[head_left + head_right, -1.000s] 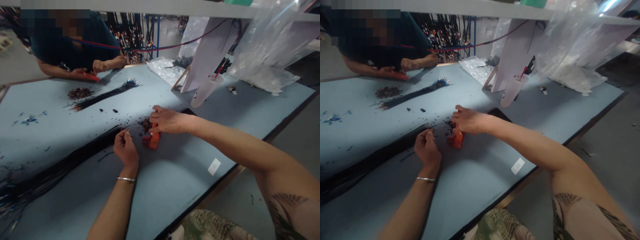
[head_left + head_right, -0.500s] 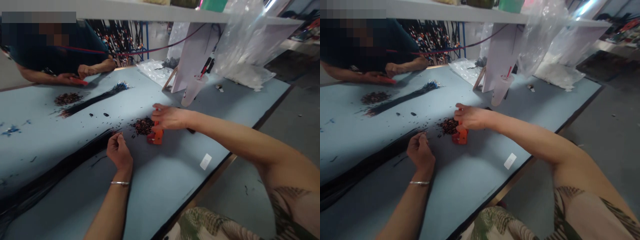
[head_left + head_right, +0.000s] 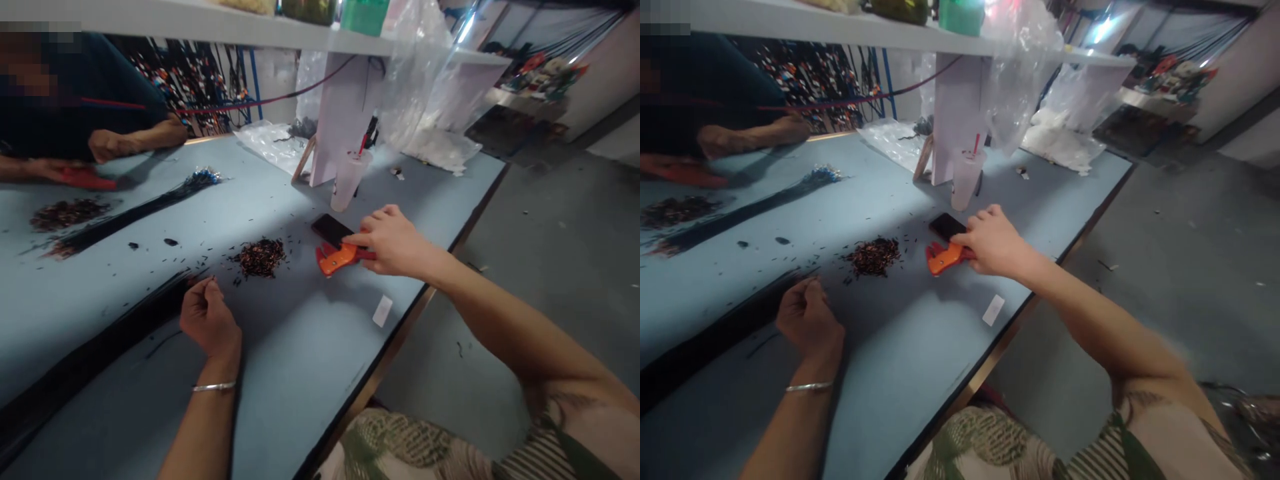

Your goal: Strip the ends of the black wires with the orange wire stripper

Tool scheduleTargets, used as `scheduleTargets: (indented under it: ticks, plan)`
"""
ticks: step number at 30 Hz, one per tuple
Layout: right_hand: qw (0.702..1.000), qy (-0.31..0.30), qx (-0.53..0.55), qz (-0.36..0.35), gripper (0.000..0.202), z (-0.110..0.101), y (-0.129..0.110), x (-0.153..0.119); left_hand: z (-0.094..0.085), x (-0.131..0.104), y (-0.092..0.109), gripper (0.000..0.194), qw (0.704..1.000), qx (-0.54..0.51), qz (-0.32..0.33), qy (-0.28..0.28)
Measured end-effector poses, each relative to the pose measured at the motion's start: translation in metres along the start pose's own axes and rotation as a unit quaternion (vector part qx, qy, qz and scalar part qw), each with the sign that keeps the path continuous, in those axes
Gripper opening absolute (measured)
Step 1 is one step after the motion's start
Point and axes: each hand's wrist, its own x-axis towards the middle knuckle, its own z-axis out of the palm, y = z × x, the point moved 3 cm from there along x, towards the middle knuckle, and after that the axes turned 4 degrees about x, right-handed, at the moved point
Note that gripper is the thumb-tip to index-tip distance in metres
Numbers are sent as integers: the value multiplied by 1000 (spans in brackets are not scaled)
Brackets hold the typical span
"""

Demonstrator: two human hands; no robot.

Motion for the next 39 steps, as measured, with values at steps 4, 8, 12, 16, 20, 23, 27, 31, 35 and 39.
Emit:
scheduleTargets:
  ticks: [4,8,12,16,20,23,27,31,35,39]
  plan:
    - [994,-71,-9,86,43,17,4,-37,2,-4,5,11,1000,-28,0,11]
    - [989,-88,-7,122,41,33,-8,-30,4,-5,7,11,999,-40,-13,6]
    - [985,-87,13,151,35,43,-26,7,3,-6,8,13,999,-48,-17,12]
    - [989,-50,79,111,40,41,-38,45,1,-8,7,17,1000,-14,-7,4]
    - [990,-19,73,117,44,34,-26,58,0,-9,5,19,1000,14,8,-9]
    - [993,-27,17,111,36,33,-16,56,2,-10,7,18,998,27,49,-22]
    - [993,-43,24,103,33,37,-21,60,5,-11,15,16,992,51,108,-46]
    - [994,-28,69,80,40,35,-36,59,3,-11,19,16,991,70,92,-68]
    - [993,-40,54,96,37,30,-41,36,1,-9,19,17,994,60,66,-61]
    - [992,-61,40,100,34,35,-60,19,0,-7,18,18,994,77,72,-33]
